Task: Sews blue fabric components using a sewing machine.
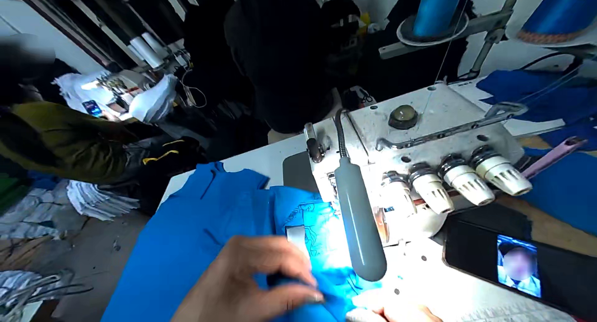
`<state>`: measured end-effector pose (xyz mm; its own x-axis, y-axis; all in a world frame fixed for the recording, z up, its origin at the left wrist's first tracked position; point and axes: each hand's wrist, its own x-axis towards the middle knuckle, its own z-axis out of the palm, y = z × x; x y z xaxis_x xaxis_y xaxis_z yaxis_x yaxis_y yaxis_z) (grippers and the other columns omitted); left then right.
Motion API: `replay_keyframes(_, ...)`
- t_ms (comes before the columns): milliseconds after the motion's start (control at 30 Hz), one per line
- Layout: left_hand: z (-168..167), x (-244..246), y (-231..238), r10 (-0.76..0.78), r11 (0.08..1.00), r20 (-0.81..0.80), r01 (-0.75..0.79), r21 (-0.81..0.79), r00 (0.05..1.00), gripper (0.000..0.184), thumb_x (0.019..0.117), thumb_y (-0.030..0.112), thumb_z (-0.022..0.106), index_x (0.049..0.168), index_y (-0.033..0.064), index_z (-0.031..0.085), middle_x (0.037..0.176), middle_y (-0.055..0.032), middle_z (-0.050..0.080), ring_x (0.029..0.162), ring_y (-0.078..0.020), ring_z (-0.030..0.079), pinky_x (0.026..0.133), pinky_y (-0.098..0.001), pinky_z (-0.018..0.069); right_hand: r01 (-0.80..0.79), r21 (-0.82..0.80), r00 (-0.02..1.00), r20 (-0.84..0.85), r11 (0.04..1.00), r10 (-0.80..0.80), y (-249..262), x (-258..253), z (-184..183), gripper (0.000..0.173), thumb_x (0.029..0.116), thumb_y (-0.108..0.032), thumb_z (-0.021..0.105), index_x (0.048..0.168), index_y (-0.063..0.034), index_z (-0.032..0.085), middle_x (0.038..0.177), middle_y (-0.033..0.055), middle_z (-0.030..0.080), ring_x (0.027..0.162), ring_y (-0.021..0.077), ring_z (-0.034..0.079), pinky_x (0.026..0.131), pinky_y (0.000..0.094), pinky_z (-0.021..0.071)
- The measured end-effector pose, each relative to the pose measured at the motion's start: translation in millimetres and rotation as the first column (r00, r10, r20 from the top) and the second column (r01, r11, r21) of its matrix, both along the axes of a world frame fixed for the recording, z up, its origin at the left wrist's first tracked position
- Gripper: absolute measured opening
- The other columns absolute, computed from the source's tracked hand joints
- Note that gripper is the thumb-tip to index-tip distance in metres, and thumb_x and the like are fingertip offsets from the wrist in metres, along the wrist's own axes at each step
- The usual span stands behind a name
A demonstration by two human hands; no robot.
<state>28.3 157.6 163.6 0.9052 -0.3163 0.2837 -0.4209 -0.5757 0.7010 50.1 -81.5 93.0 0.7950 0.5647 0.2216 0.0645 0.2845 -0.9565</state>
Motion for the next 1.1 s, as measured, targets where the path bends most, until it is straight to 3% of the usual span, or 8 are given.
replay_keyframes(167,-7.5,61.0,-7.2,-0.041,0.995,-0.133,0.028,-0.096,0.990,0.008,0.0877,0.011,0.071,0.080,0.0100,0.075,0.074,0.0097,0.069,0.071,0.0072,0.063,0.063,-0.0098,0.0528,0.175,-0.009,0.979,-0.101,0.984,-0.175,12.3,0.6,-6.3,0.009,0.0990,0.001,0.058,0.096,0.0047,0.065,0.081,0.0040,0.076,0.073,0.0069,0.074,0.069,0.0247,0.0630)
replay_keyframes(267,-17.7,70.6,-8.0,-0.049,0.980,-0.161,0.016,-0.200,0.986,0.005,0.0804,0.007,0.076,0.077,0.0100,0.073,0.070,0.0111,0.068,0.069,0.0095,0.063,0.062,-0.0087,0.0524,0.409,-0.114,0.906,0.168,0.905,-0.388,9.4,7.0,-25.2,0.014,0.0947,-0.011,0.069,0.091,0.0026,0.072,0.090,0.0070,0.063,0.092,0.0020,0.059,0.087,0.0155,0.0497)
replay_keyframes(400,-28.6,64.8,-10.7,0.057,0.956,-0.179,-0.105,-0.274,0.982,0.004,0.0785,0.013,0.078,0.079,0.0157,0.074,0.075,0.0167,0.069,0.073,0.0131,0.062,0.067,-0.0070,0.0521,0.457,-0.223,0.886,0.195,0.861,-0.420,7.8,12.1,-37.1,0.017,0.0922,-0.020,0.073,0.100,-0.0066,0.078,0.110,0.0110,0.057,0.117,0.0096,0.047,0.104,0.0236,0.0368)
replay_keyframes(500,-25.6,67.2,-8.1,0.035,0.984,-0.019,-0.038,-0.171,0.999,0.009,0.0859,0.016,0.071,0.079,0.0112,0.069,0.073,0.0129,0.065,0.072,0.0140,0.059,0.065,-0.0049,0.0499,0.423,-0.276,0.904,0.194,0.863,-0.381,5.3,16.2,-30.4,0.018,0.0919,-0.016,0.072,0.097,0.0015,0.075,0.104,0.0167,0.062,0.113,0.0144,0.053,0.103,0.0237,0.0403)
replay_keyframes(600,-23.6,67.3,-10.0,0.064,0.986,-0.047,-0.070,-0.149,0.997,0.010,0.0845,0.014,0.068,0.076,0.0085,0.068,0.071,0.0133,0.063,0.073,0.0163,0.056,0.067,-0.0027,0.0471,0.446,-0.309,0.892,0.228,0.840,-0.390,5.6,17.7,-21.3,0.018,0.0866,-0.007,0.071,0.090,0.0105,0.073,0.094,0.0231,0.068,0.104,0.0139,0.062,0.098,0.0170,0.0443)
replay_keyframes(700,-42.0,63.3,-4.7,0.047,0.961,-0.146,-0.085,-0.263,0.988,0.008,0.0875,0.013,0.069,0.082,0.0068,0.070,0.075,0.0117,0.065,0.075,0.0137,0.057,0.067,-0.0050,0.0470,0.441,-0.298,0.897,0.188,0.847,-0.401,4.1,19.4,-20.3,0.018,0.0884,-0.007,0.070,0.091,0.0116,0.071,0.091,0.0191,0.068,0.099,0.0057,0.062,0.094,0.0137,0.0448)
replay_keyframes(833,-59.9,49.4,-0.3,0.041,0.983,-0.046,-0.048,-0.176,0.998,0.012,0.0920,0.017,0.068,0.088,0.0059,0.072,0.084,0.0028,0.072,0.081,0.0055,0.065,0.072,-0.0097,0.0518,0.397,-0.254,0.916,0.159,0.882,-0.367,-5.0,22.2,-30.3,0.023,0.0938,-0.013,0.070,0.092,0.0096,0.071,0.099,0.0179,0.063,0.103,0.0035,0.057,0.096,0.0132,0.0443)
replay_keyframes(1100,-25.6,49.4,-15.4,0.058,0.992,0.044,-0.052,-0.116,0.997,0.009,0.0939,0.014,0.064,0.092,0.0065,0.068,0.084,0.0052,0.069,0.083,0.0104,0.062,0.074,-0.0062,0.0505,0.368,-0.215,0.926,0.167,0.904,-0.337,-6.3,24.6,-26.0,0.020,0.0947,-0.008,0.067,0.090,0.0108,0.070,0.095,0.0174,0.068,0.099,0.0031,0.061,0.092,0.0123,0.0468)
